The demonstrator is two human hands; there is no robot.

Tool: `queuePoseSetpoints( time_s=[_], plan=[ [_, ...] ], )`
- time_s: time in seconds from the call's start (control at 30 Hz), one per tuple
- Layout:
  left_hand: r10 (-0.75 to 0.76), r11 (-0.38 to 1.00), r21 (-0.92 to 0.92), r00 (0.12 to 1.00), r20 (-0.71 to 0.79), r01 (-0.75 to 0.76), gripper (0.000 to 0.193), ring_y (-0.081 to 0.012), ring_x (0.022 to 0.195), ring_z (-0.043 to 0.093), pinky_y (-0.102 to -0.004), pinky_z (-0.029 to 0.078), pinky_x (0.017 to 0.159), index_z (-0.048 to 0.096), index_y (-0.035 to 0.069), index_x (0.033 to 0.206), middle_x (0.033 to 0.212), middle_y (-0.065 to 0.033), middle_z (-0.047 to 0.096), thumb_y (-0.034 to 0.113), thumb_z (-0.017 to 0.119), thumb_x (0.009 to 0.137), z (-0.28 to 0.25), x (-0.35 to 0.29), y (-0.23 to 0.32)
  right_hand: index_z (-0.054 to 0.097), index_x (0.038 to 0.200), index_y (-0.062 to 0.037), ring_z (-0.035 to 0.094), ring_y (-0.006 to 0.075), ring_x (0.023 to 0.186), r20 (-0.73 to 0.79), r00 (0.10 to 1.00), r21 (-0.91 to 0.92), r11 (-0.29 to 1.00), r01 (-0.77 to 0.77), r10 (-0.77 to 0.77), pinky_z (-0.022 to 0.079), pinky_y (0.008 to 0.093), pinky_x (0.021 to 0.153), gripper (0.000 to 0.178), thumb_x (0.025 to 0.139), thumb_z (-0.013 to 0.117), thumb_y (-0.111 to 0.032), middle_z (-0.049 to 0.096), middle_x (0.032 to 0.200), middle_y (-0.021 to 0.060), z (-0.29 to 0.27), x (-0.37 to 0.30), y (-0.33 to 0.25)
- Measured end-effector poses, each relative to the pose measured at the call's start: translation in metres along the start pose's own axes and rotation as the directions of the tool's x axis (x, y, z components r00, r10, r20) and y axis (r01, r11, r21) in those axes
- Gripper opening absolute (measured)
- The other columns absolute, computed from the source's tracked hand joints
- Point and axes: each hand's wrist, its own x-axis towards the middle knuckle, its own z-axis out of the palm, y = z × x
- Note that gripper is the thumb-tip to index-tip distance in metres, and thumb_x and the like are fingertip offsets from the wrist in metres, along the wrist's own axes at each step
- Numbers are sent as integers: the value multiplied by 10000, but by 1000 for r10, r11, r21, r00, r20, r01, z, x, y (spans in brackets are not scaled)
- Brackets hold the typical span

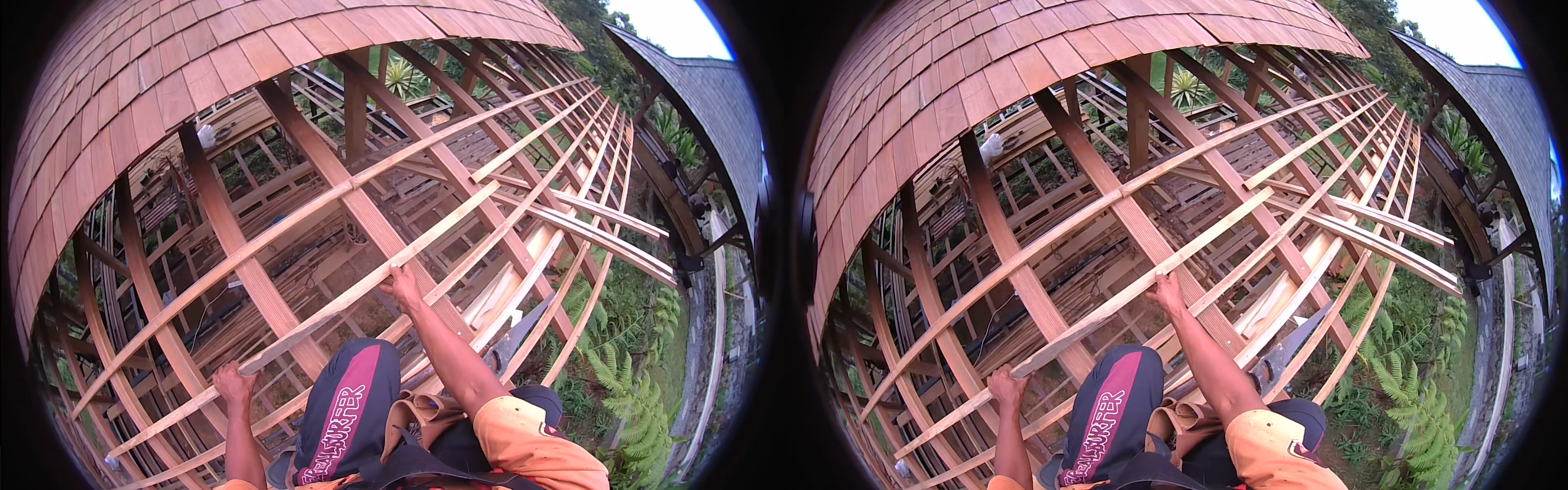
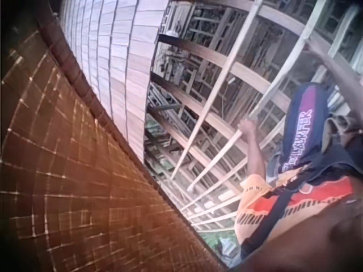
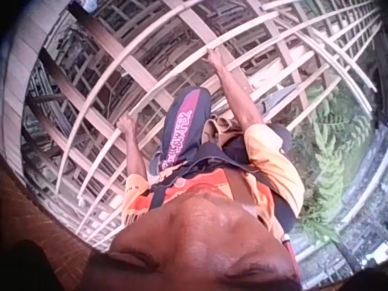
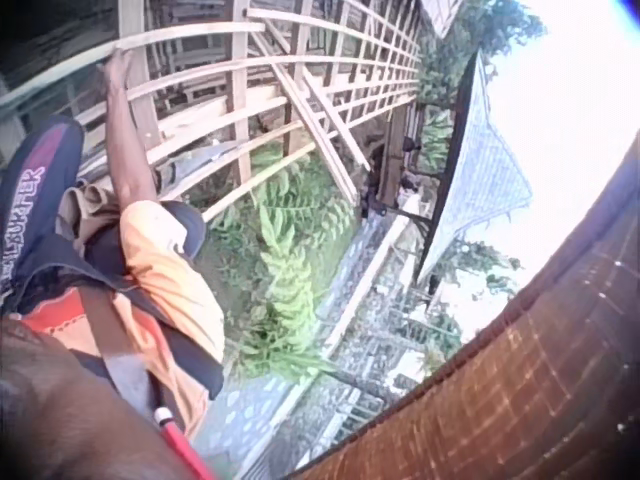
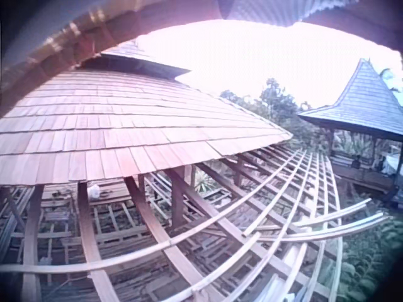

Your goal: The person measures and secures wooden battens on a roof structure using a measuring tape, a pencil to mark the wood, and a hammer to drive nails.

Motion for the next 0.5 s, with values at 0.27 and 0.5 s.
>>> queuePoseSetpoints(
  time_s=[0.27, 0.5],
  plan=[
    [-161, 987, 23, 971, 178, 159, 675, -312, 920, 684, -451, 463, 813, 711, 72, 832, 889, -135, 734, 651, 864, 522, 15, 35, 21, -73, 1598, -89, 711, 258, 841, 211, 968, -207, 974, -92, 136, 611, 358, 722, 927, 983, 621, -106, 687, 1050, 219, 12, 5, -15],
    [-44, 990, -107, 934, 355, 87, 919, -334, 1104, 648, -558, 385, 1044, 717, 27, 1044, 1025, -198, 714, 850, 656, 640, -3, 63, 40, -33, 1618, -259, 660, 265, 1084, 225, 973, -193, 981, 2, 42, 563, 326, 842, 898, 1001, 616, -191, 586, 1305, 163, -26, 8, 7]
  ],
)
